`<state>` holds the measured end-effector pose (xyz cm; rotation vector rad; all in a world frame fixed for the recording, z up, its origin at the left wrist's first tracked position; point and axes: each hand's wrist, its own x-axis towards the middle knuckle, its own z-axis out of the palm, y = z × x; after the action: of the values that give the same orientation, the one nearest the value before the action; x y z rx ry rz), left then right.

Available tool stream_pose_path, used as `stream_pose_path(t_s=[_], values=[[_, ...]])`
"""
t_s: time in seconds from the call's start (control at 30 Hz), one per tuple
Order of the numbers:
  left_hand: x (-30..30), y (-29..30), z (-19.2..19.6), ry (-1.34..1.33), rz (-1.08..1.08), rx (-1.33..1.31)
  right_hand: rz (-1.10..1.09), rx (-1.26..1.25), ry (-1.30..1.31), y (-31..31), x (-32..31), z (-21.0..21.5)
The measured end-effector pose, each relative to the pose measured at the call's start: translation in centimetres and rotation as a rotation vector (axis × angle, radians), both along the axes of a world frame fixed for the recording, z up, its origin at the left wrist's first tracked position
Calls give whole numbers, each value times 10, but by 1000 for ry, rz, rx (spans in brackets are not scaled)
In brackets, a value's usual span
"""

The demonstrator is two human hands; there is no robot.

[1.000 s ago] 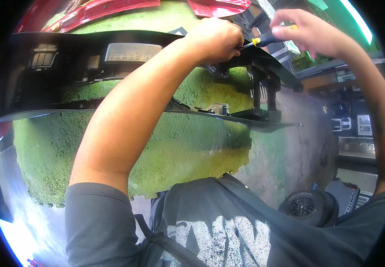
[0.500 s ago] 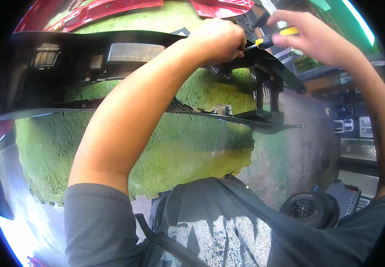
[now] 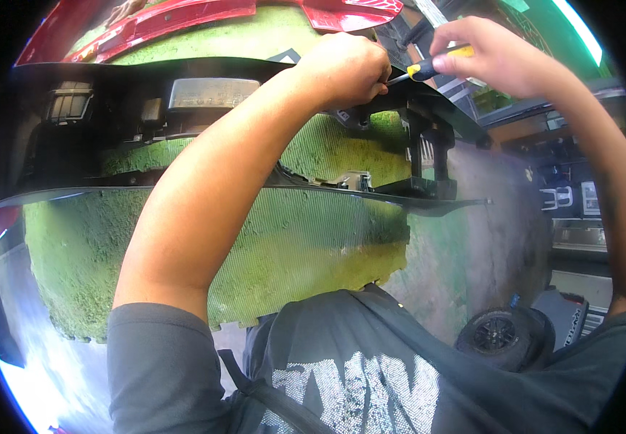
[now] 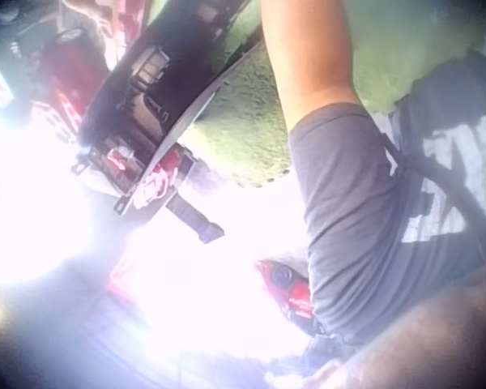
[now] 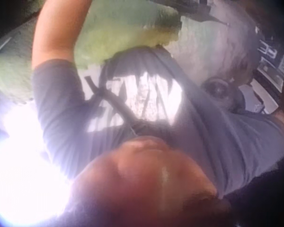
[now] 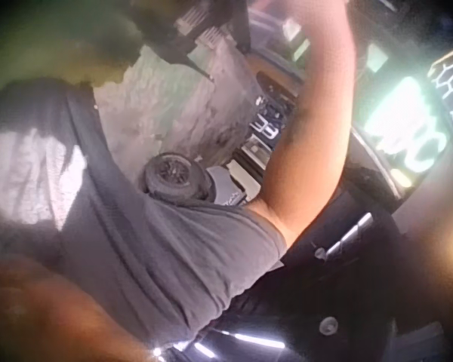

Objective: The person uses a screwdriver to pry and adjust clips on the inner side of a black car bumper. They repeatedly insert the tool into small slots, lever the plastic, and reposition the bumper while working on a green mat in a garage.

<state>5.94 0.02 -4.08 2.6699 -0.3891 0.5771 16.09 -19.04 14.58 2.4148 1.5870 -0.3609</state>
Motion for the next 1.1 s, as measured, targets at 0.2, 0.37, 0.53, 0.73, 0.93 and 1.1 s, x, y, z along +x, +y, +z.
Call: stream_pose_path(t_s=[0.2, 0.37, 0.53, 0.73, 0.93, 1.1], values=[[-3, -10, 10, 80, 3, 21, 445, -7, -279, -29, 9, 4], [3, -3, 5, 78, -31, -90, -745, -96, 233, 21, -24, 14], [-5, 0, 6, 65, 0, -92, -138, 79, 159, -10, -2, -2], [-5, -3, 5, 73, -56, -120, 538, 79, -287, -23, -13, 1], [-7, -4, 10, 118, -18, -83, -733, 39, 304, 26, -19, 12], [-2, 0, -1, 42, 35, -91, -124, -6, 116, 12, -21, 15]])
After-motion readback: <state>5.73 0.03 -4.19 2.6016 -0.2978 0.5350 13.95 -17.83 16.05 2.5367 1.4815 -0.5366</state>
